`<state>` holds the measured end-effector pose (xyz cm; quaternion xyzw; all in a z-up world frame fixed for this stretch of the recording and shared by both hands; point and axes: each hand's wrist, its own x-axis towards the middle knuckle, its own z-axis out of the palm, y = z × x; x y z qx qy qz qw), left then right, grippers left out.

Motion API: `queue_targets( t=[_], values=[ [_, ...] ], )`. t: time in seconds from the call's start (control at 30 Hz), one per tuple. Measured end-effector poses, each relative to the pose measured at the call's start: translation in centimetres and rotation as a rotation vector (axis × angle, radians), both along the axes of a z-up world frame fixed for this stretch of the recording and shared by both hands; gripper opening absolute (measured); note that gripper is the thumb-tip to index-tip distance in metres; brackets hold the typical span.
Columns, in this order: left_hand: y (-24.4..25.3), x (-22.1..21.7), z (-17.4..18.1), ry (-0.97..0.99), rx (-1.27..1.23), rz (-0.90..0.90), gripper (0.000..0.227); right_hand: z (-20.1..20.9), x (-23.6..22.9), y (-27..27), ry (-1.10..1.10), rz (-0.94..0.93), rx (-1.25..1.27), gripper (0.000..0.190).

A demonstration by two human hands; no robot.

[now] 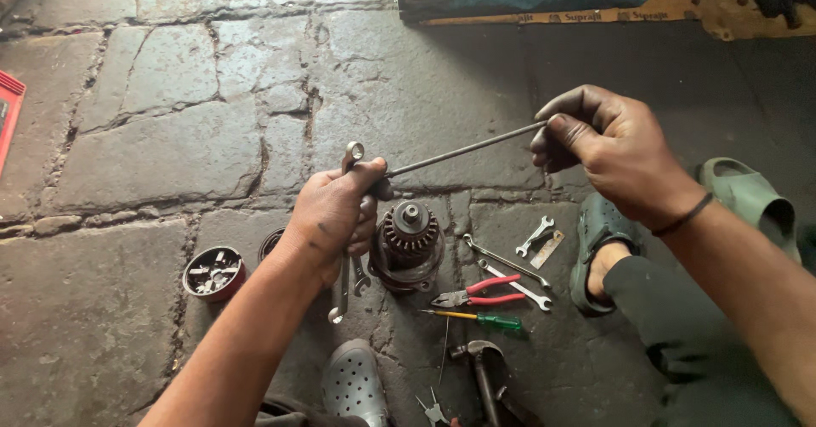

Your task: The person sits on a stone floor and uses a wrench to loosen and remove a nut from the top of a cylindrical motor component. They then use a metal rod and a hammer to tap the rod, likely to dislodge a part from the assembly.

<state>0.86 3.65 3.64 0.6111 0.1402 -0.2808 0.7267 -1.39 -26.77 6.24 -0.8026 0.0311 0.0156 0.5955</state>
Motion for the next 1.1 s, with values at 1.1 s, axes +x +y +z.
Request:
queue_targets(
  t=[1.1],
  values=[
    [0.6,-0.7,-0.4,-0.052,-0.026,-0.154,0.027,0.4,0.4,0.1,0.203,0.368,-0.118,0.015]
  ],
)
